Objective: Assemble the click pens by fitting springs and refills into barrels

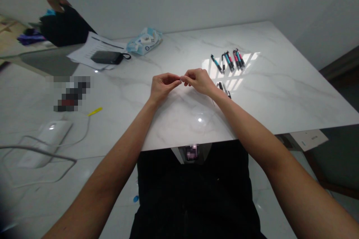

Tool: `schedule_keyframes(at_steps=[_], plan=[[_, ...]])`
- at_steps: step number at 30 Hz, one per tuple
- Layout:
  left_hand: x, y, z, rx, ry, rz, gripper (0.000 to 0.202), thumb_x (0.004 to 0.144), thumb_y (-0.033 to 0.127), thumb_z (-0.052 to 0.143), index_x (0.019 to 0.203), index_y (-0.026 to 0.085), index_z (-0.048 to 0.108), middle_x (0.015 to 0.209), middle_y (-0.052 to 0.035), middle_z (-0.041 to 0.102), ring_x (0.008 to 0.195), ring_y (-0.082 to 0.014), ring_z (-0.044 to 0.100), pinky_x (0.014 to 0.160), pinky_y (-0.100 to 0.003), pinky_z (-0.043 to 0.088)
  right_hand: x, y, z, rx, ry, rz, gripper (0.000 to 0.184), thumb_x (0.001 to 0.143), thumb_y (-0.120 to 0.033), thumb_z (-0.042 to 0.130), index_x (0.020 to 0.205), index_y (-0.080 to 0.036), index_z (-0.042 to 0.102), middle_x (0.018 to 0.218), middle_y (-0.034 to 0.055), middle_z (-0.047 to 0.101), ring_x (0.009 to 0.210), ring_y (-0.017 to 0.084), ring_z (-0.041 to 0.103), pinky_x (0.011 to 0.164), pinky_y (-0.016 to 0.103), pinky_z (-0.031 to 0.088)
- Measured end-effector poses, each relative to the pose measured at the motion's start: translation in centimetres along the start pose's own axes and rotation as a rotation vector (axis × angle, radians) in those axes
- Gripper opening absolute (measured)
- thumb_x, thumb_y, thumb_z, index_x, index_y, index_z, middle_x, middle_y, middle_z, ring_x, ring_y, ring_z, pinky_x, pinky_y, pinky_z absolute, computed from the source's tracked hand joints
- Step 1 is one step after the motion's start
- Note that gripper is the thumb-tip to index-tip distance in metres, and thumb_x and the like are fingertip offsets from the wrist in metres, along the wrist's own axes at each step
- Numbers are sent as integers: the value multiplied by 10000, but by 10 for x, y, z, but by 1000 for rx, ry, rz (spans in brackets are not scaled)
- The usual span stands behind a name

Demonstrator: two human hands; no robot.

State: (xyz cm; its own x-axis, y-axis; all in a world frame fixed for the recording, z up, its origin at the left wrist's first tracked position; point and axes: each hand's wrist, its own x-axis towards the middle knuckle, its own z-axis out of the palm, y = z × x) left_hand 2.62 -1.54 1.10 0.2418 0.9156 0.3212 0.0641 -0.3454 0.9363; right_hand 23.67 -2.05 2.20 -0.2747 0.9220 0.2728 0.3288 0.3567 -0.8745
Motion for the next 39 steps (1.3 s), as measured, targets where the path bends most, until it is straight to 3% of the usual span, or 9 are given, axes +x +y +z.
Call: schedule_keyframes(at_steps=[8,15,20,25,32,39], plan=[[1,1,0,41,23,-4,478,712,597,955,902,178,825,913,-98,828,854,-213,773,819,-344,629,1,-3,-3,12,-9,-44,450,903,-623,798,963,-177,792,846,74,798,758,178,702,716,317,555],[3,-3,0,29,35,-38,477,697,593,961,890,175,837,878,-95,826,811,-201,760,785,-330,619,1,-4,-3,-4,63,-77,348,874,-531,832,958,-194,811,915,77,810,837,203,704,783,363,597],[2,1,0,17,26,-37,494,680,596,973,897,176,830,911,-99,834,844,-211,772,831,-351,634,1,-5,-2,-42,66,-65,444,879,-629,810,894,-185,814,838,76,803,794,205,699,759,359,579],[1,2,0,12,-1,-17,490,689,581,975,911,177,808,934,-98,829,883,-221,784,865,-368,641,-1,-6,-2,-116,29,-29,560,972,-689,677,750,-182,761,709,60,747,694,177,665,713,332,528],[2,-2,-1,39,38,-10,512,683,630,959,889,186,812,903,-84,823,842,-206,763,822,-343,624,-1,-8,-6,-68,17,-85,465,899,-665,774,920,-201,788,870,64,801,786,191,679,728,326,545],[1,0,1,20,9,-6,512,684,628,961,888,180,820,908,-92,829,837,-206,769,823,-345,626,-2,-7,-4,-98,-45,-62,538,1016,-659,617,791,-188,744,746,56,758,690,167,649,701,322,514]])
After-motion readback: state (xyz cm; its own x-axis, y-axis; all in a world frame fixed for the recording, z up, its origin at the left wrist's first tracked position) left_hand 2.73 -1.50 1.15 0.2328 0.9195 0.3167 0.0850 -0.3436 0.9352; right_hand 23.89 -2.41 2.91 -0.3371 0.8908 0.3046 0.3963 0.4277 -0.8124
